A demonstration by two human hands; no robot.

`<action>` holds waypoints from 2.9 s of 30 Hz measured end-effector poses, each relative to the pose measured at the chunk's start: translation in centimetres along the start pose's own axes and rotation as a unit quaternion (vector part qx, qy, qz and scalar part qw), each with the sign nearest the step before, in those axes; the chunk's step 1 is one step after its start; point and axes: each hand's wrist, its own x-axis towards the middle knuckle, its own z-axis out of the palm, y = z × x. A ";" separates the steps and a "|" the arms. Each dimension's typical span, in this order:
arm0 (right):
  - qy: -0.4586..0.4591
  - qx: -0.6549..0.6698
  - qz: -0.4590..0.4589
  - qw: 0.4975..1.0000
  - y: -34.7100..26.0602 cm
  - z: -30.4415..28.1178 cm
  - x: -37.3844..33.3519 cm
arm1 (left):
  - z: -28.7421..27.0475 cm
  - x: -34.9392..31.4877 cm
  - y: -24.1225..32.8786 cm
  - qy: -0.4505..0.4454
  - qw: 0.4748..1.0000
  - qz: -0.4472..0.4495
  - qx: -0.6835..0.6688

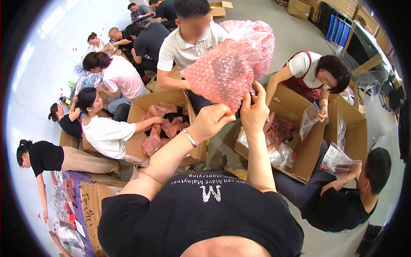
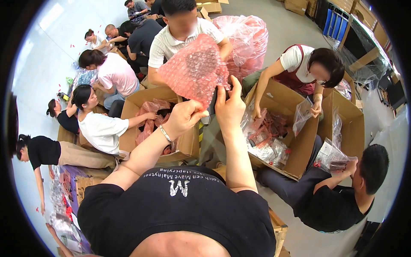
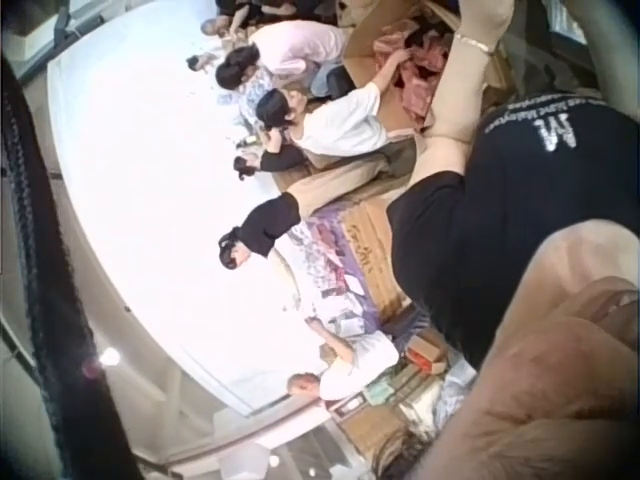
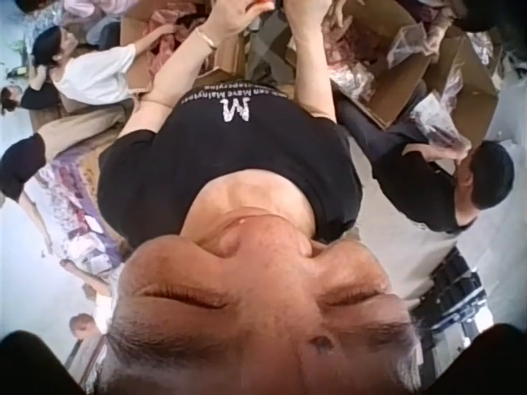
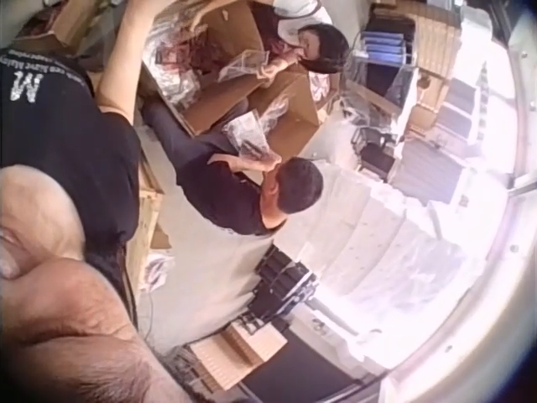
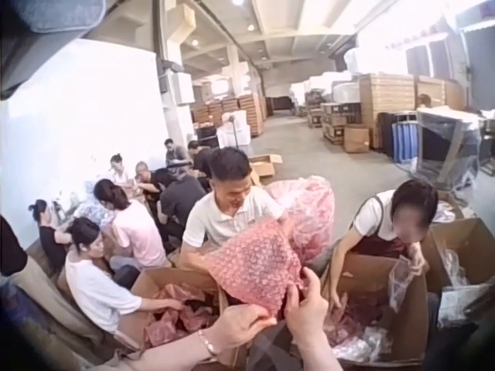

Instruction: Packing electronic devices into bubble wrap sleeves and placing them into a large cardboard box.

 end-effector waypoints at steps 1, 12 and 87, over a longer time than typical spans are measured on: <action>-0.010 0.005 -0.030 1.000 0.2 0.0 0.1 | -0.2 0.1 0.1 -0.002 1.000 0.000 -0.001; 0.029 0.093 0.002 0.995 1.5 0.8 0.7 | -0.2 1.2 0.3 0.105 0.993 -0.039 0.046; 0.003 0.118 0.590 0.798 48.6 0.7 -11.9 | 9.6 -20.8 -14.3 -0.183 0.630 -0.647 -0.389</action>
